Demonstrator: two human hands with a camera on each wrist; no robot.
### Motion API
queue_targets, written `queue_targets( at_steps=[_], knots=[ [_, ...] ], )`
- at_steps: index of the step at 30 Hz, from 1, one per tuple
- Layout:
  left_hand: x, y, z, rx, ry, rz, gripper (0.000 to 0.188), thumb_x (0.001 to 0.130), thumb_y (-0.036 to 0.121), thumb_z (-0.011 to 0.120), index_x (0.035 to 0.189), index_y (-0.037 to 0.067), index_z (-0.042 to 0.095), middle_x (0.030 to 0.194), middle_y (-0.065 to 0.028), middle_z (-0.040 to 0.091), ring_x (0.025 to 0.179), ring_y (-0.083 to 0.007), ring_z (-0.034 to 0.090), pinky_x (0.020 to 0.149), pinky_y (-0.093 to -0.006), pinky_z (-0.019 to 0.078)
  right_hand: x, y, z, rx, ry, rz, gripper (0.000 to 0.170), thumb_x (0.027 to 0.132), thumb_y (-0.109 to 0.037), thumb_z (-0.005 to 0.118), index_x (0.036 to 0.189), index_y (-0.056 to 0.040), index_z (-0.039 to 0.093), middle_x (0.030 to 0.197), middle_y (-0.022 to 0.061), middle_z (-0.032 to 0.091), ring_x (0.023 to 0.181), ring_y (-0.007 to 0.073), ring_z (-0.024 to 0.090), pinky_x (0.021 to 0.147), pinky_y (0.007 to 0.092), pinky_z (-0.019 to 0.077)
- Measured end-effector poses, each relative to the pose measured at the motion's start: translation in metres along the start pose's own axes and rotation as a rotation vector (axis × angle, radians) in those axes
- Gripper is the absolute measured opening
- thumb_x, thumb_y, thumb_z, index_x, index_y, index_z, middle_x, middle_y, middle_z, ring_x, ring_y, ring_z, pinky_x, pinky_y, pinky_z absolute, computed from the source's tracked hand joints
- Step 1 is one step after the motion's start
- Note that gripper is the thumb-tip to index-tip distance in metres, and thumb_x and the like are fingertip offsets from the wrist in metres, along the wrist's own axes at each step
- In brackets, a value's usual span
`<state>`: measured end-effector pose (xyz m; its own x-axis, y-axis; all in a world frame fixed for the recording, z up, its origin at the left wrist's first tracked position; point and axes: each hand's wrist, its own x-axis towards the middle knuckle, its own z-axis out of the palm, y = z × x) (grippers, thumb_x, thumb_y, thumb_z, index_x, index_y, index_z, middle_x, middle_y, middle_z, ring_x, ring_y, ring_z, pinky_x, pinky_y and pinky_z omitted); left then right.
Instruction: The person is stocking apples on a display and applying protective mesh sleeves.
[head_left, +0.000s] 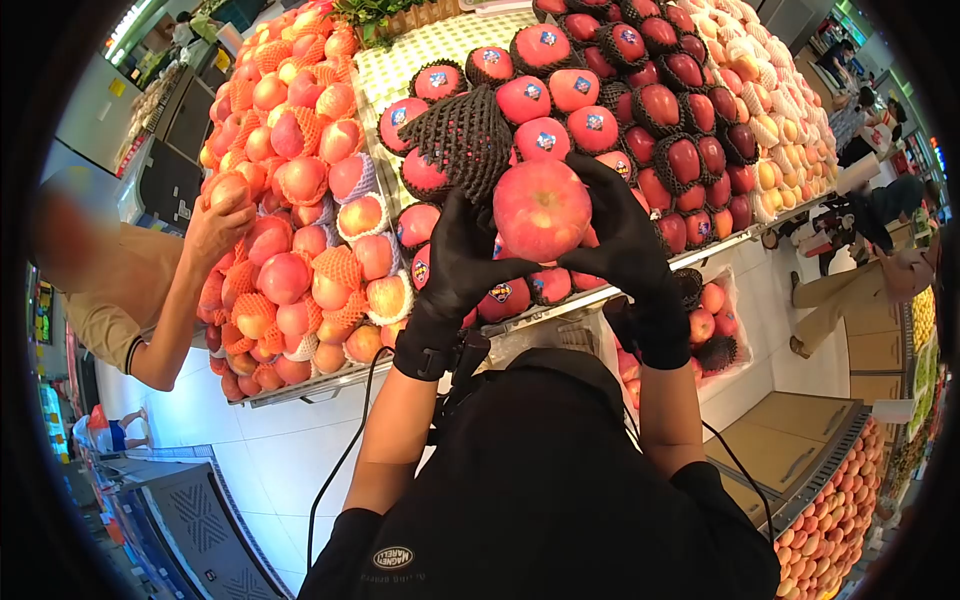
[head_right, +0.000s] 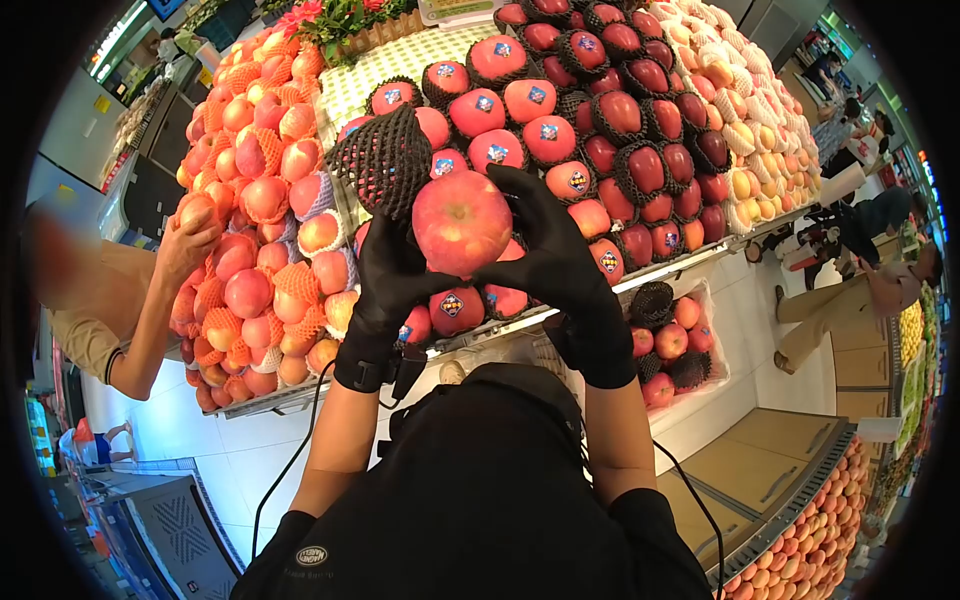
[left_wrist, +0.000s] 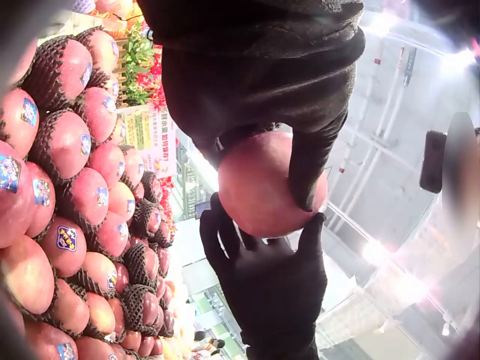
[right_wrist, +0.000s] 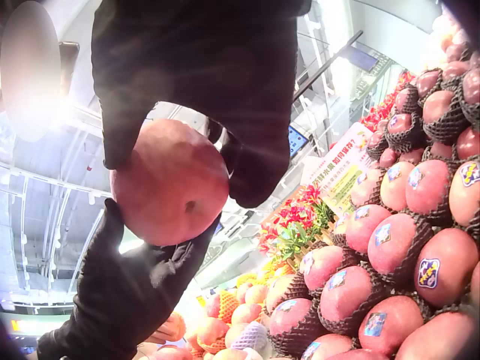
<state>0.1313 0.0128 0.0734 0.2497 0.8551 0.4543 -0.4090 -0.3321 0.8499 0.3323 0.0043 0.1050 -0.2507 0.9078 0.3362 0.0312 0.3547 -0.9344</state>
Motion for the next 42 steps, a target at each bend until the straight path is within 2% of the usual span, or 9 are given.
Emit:
queue_targets(
  at_steps=[10, 13, 17, 21, 27, 31, 35, 40, 42],
  knots=[
    [-0.006, -0.016, -0.015, -0.145, 0.128, -0.381, 0.049, 0.088, 0.01, 0.064, 0.132, 0.002, 0.044, 0.125, -0.0102, 0.052, 0.117, -0.0196, 0.053, 0.096, -0.0347, 0.0485, 0.005, 0.038, -0.002, 0.214, -0.011, 0.339, 0.059, 0.088, -0.027, 0.067, 0.135, -0.0012, 0.043, 0.129, 0.012, 0.051, 0.124, 0.0204, 0.048, 0.099, 0.0374, 0.0448],
    [-0.012, -0.031, -0.026, -0.414, 0.186, -0.458, 0.033, 0.098, 0.018, 0.05, 0.127, 0.001, 0.048, 0.123, -0.0121, 0.054, 0.111, -0.0223, 0.058, 0.091, -0.0351, 0.0508, 0.009, 0.051, 0.0, 1.01, 0.075, 0.598, 0.056, 0.091, -0.03, 0.064, 0.134, -0.0012, 0.043, 0.127, 0.0123, 0.053, 0.118, 0.0221, 0.052, 0.095, 0.0373, 0.0476],
    [-0.009, -0.036, -0.031, -0.195, 0.241, -0.503, 0.036, 0.103, 0.027, 0.041, 0.124, -0.001, 0.05, 0.117, -0.0142, 0.06, 0.103, -0.0256, 0.063, 0.085, -0.0372, 0.0529, 0.009, 0.04, 0.002, -0.214, 0.116, 0.018, 0.055, 0.076, -0.019, 0.08, 0.121, -0.0023, 0.052, 0.115, 0.0106, 0.06, 0.104, 0.0208, 0.06, 0.09, 0.0362, 0.0507],
    [-0.014, -0.041, -0.037, -0.117, 0.284, -0.583, 0.03, 0.101, 0.032, 0.049, 0.107, 0.004, 0.057, 0.086, -0.0068, 0.065, 0.079, -0.0164, 0.064, 0.07, -0.0298, 0.0524, 0.011, 0.031, -0.002, -0.058, 0.187, 0.006, 0.06, 0.067, -0.013, 0.086, 0.117, -0.0033, 0.054, 0.11, 0.0094, 0.062, 0.104, 0.0196, 0.06, 0.089, 0.0362, 0.0508],
    [-0.019, -0.048, -0.05, 0.049, 0.247, -0.507, 0.028, 0.098, 0.031, 0.056, 0.103, 0.004, 0.063, 0.086, -0.0045, 0.066, 0.071, -0.0107, 0.058, 0.063, -0.0255, 0.0465, 0.006, 0.034, -0.009, -0.068, 0.173, 0.114, 0.057, 0.073, -0.015, 0.083, 0.119, -0.0012, 0.053, 0.115, 0.0109, 0.061, 0.104, 0.0205, 0.061, 0.088, 0.0362, 0.0521],
    [-0.019, -0.045, -0.048, 0.53, 0.209, -0.308, 0.024, 0.099, 0.026, 0.056, 0.099, 0.003, 0.062, 0.08, -0.0007, 0.061, 0.071, -0.0091, 0.056, 0.063, -0.0254, 0.0441, -0.001, 0.05, -0.014, 0.597, 0.085, 0.246, 0.049, 0.082, -0.011, 0.075, 0.124, 0.0002, 0.051, 0.119, 0.012, 0.06, 0.108, 0.0239, 0.061, 0.093, 0.0382, 0.0526],
    [-0.02, -0.044, -0.053, 0.705, 0.24, -0.214, 0.029, 0.099, 0.028, 0.054, 0.101, 0.001, 0.064, 0.078, -0.0085, 0.064, 0.071, -0.0168, 0.06, 0.064, -0.0321, 0.0465, -0.007, 0.013, -0.013, -0.117, 0.059, 0.221, 0.043, 0.09, -0.008, 0.065, 0.128, 0.0011, 0.048, 0.124, 0.0135, 0.058, 0.112, 0.027, 0.06, 0.097, 0.0419, 0.0521],
    [-0.011, -0.025, -0.044, 0.986, 0.226, -0.145, 0.028, 0.097, 0.027, 0.054, 0.095, 0.002, 0.066, 0.076, -0.0138, 0.066, 0.071, -0.0258, 0.066, 0.064, -0.0368, 0.0482, -0.013, 0.044, -0.021, 0.417, 0.109, 0.265, 0.042, 0.094, -0.011, 0.06, 0.131, 0.0005, 0.044, 0.127, 0.0143, 0.056, 0.114, 0.0276, 0.059, 0.098, 0.0445, 0.0517],
    [-0.007, -0.019, -0.042, 1.016, 0.21, -0.159, 0.026, 0.095, 0.026, 0.057, 0.092, 0.002, 0.065, 0.076, -0.0138, 0.067, 0.071, -0.0269, 0.067, 0.063, -0.0369, 0.0486, -0.017, 0.04, -0.019, 0.203, 0.107, 0.178, 0.041, 0.095, -0.012, 0.059, 0.131, -0.0002, 0.044, 0.127, 0.0142, 0.056, 0.116, 0.0281, 0.058, 0.098, 0.0456, 0.0516]
  ],
)
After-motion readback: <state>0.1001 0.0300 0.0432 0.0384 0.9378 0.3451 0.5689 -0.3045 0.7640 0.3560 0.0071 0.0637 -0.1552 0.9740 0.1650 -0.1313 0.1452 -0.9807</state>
